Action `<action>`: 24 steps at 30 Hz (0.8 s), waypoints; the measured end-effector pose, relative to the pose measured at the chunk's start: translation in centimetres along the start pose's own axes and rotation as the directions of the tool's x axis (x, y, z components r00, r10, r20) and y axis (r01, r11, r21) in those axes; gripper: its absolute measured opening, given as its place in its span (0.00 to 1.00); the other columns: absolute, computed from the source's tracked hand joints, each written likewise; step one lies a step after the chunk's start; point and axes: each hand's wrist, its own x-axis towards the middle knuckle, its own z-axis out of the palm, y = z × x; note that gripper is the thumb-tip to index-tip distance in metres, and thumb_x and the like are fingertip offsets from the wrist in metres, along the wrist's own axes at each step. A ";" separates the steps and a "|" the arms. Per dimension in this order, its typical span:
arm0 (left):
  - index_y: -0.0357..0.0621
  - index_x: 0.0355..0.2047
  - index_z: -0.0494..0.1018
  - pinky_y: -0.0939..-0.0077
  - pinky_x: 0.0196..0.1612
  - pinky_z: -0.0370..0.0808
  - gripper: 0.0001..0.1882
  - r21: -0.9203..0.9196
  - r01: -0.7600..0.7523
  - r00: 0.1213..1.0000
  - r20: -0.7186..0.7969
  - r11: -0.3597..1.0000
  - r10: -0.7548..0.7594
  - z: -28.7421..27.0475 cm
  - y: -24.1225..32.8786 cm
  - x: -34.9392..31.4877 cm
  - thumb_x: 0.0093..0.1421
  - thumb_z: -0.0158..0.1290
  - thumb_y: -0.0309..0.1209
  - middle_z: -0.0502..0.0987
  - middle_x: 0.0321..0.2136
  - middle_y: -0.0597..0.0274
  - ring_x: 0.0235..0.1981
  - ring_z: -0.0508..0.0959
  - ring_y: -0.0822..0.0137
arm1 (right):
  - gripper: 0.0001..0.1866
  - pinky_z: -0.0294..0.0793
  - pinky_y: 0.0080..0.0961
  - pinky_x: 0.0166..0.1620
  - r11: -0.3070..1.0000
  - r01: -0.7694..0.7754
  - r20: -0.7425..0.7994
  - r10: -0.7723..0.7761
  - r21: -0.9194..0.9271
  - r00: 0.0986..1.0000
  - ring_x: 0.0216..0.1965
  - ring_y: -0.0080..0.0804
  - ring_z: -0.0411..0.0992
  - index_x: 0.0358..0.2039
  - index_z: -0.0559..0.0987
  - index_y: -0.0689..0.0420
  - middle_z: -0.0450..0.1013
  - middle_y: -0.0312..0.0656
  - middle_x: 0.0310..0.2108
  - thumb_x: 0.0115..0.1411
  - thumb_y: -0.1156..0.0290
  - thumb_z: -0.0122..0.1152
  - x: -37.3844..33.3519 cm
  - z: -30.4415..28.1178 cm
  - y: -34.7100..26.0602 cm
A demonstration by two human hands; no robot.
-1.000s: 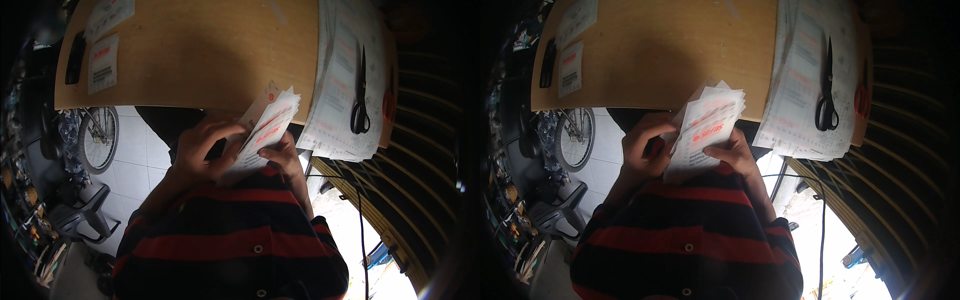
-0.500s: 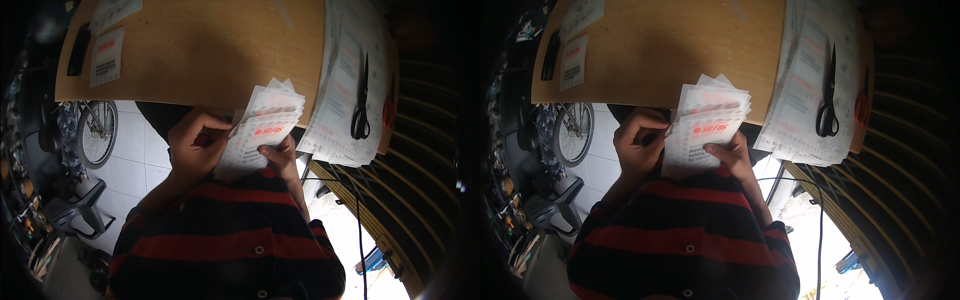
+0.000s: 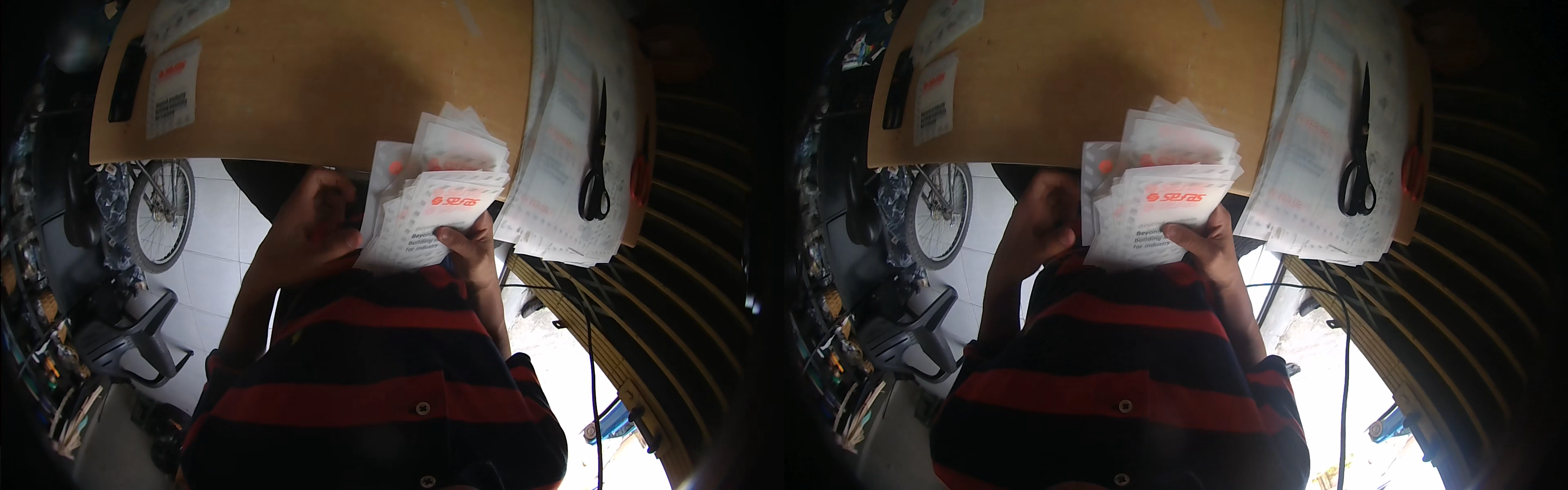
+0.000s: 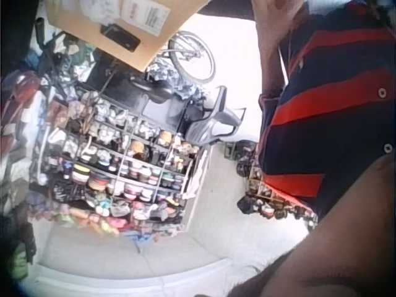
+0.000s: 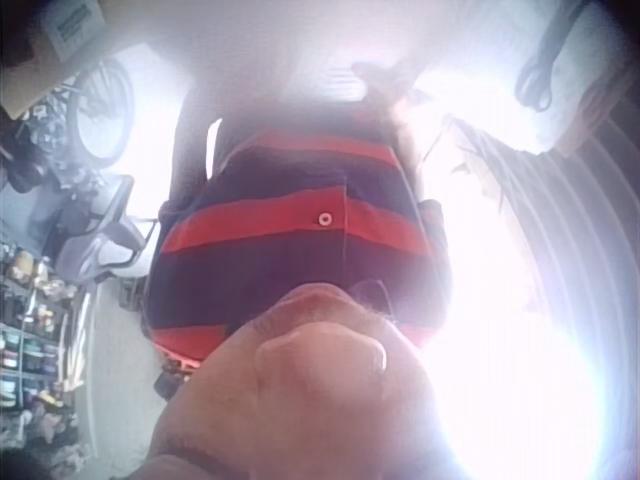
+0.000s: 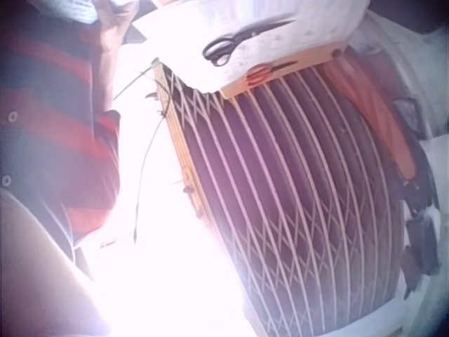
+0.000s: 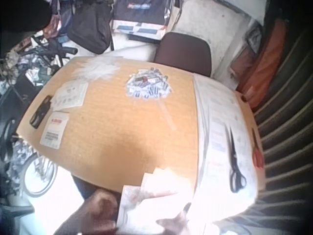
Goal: The person sorts and stacks small white paper packets on a wooden table, aligning them into neat piles. They then pick up and handle small blue and white rectangular items, arranging them on the table.
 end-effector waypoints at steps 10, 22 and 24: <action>0.36 0.54 0.65 0.72 0.51 0.70 0.30 -0.151 0.187 0.979 -0.054 0.971 -0.197 4.8 0.0 0.6 0.52 0.62 0.29 0.75 0.46 0.56 0.48 0.74 0.67 | 0.19 0.69 0.25 0.51 0.822 -0.002 0.121 0.087 -0.569 0.989 0.47 0.28 0.71 0.49 0.72 0.66 0.75 0.45 0.44 0.63 0.66 0.58 -0.6 1.2 -1.1; 0.37 0.53 0.66 0.70 0.51 0.71 0.30 -0.110 0.259 0.965 0.064 0.960 -0.253 4.6 -0.9 1.1 0.51 0.64 0.28 0.74 0.46 0.57 0.49 0.73 0.66 | 0.20 0.69 0.28 0.54 0.952 0.065 -0.061 -0.087 -0.300 0.994 0.49 0.30 0.71 0.53 0.68 0.65 0.73 0.44 0.45 0.60 0.77 0.59 0.2 3.7 -1.5; 0.37 0.53 0.65 0.70 0.52 0.71 0.30 -0.116 0.285 0.954 0.127 0.951 -0.270 4.2 -0.5 1.1 0.51 0.64 0.28 0.74 0.47 0.57 0.50 0.73 0.66 | 0.20 0.70 0.28 0.53 0.952 0.061 0.010 -0.061 -0.301 0.998 0.48 0.31 0.71 0.52 0.69 0.64 0.74 0.43 0.44 0.60 0.77 0.59 0.4 3.0 -1.9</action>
